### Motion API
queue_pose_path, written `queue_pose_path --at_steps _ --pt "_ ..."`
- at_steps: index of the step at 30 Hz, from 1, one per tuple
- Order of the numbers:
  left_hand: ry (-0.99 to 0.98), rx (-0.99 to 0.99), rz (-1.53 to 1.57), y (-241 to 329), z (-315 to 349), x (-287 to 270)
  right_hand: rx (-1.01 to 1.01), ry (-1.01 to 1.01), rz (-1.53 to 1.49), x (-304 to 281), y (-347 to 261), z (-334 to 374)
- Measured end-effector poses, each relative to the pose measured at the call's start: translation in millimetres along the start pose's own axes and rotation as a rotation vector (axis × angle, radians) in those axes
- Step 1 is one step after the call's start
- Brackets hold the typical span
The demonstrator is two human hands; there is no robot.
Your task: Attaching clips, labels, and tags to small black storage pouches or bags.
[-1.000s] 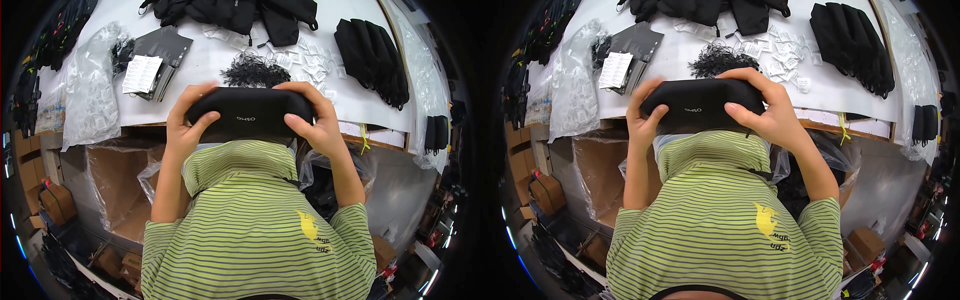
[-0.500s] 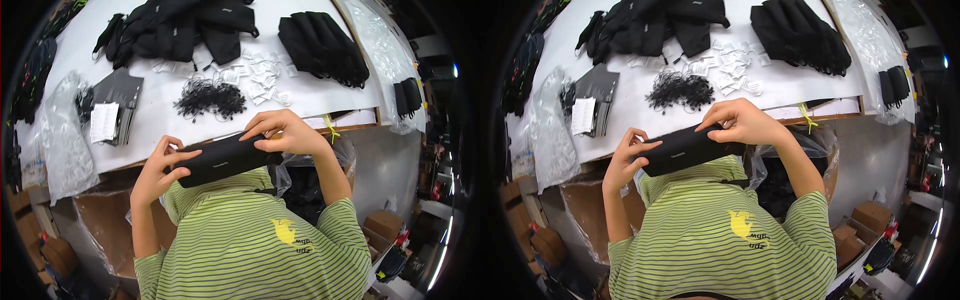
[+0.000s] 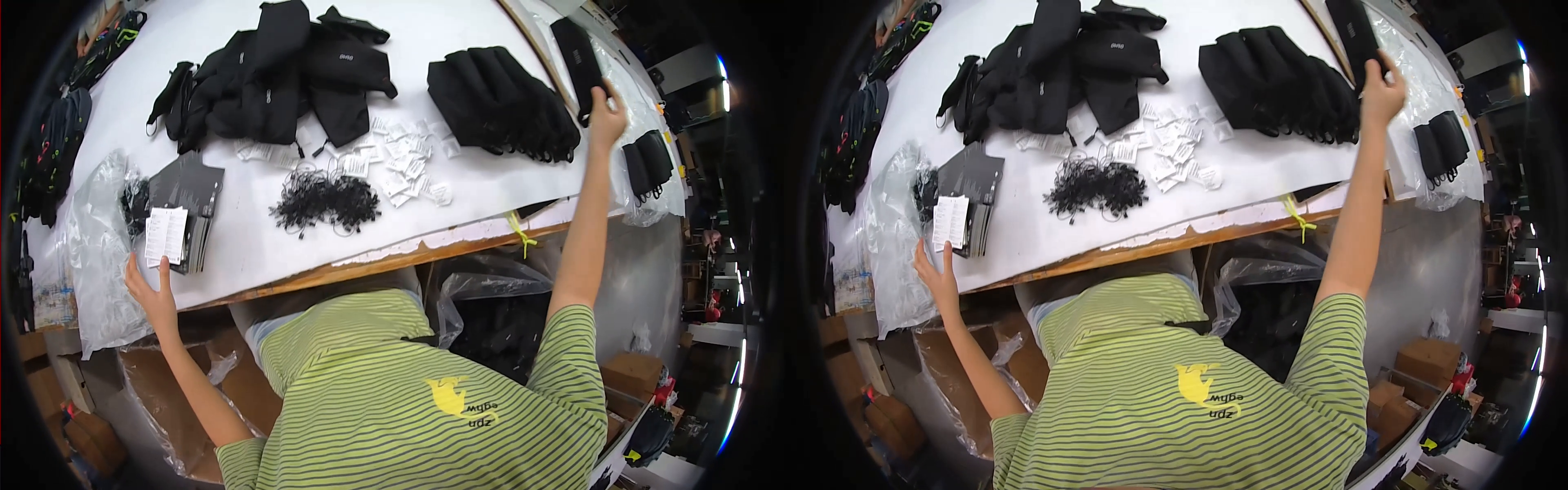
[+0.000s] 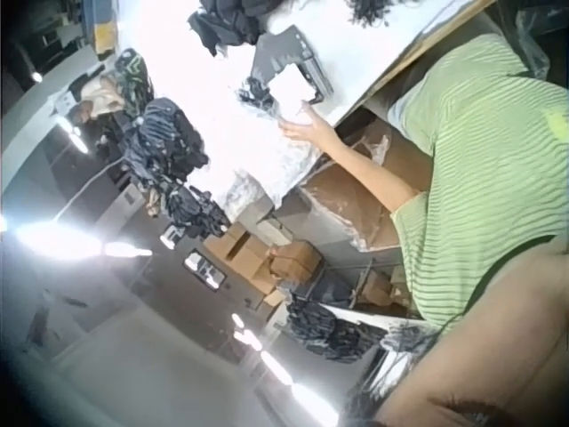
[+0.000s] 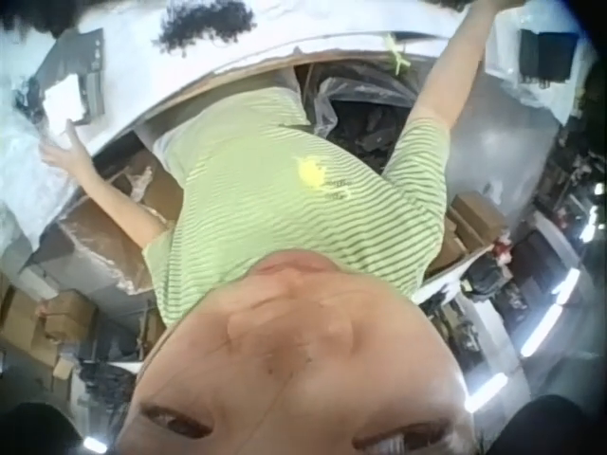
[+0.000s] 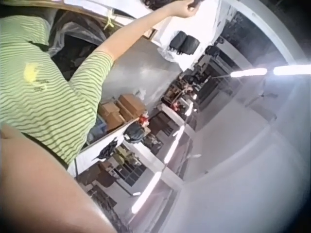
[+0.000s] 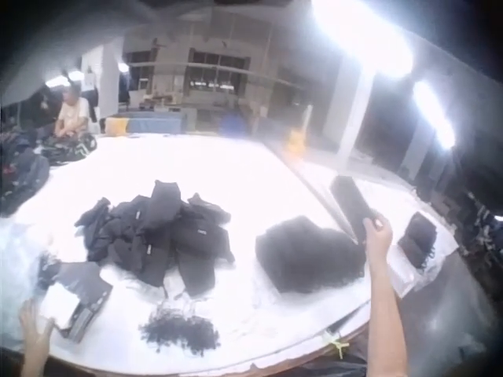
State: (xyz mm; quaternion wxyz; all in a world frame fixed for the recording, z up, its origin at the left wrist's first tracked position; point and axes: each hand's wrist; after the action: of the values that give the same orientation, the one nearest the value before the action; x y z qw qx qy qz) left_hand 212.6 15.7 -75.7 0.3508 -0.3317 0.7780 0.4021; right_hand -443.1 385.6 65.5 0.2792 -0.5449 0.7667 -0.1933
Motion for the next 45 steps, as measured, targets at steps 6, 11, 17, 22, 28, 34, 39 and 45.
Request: queue_pose_path --at_steps 6,11,17,22,28,34,39,45 --pt "-0.111 -0.036 0.053 -14.4 -8.0 11.5 0.441 -0.532 -0.001 47.1 71.1 44.3" --pt "-0.251 -0.041 0.008 -4.4 -13.6 13.9 0.237 -0.491 0.082 43.9 75.8 45.1" --pt "-0.198 -0.085 -0.045 -8.3 -11.2 11.9 -0.096 -0.386 0.046 46.0 -56.8 90.3" --pt "0.103 0.065 -0.33 14.3 -17.1 6.6 -0.079 -1.151 -0.111 61.5 -116.0 187.7" --pt "-0.063 0.0 -0.127 15.2 -34.1 -18.5 -0.183 -1.462 -0.17 71.0 -176.2 277.8" --pt "-0.132 -0.244 0.361 31.4 -29.5 -31.1 -0.556 -1.487 0.142 78.6 -184.7 323.1" --pt "-0.059 -0.337 0.718 78.4 -6.5 -42.7 -0.346 -1.462 -0.09 83.2 -192.1 291.0" --pt "-0.23 -0.272 0.71 98.0 17.7 -34.2 0.021 -1.125 -0.423 68.0 -219.1 218.3"
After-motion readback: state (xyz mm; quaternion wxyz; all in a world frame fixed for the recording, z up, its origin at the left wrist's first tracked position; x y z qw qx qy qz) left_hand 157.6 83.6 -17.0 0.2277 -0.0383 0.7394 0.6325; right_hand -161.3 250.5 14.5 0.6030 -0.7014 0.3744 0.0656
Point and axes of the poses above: each hand's wrist, its own z-axis away from the middle knuckle, its own x-axis out of the palm, y = z × x, and after that the axes turned 3 degrees about -z, right-handed
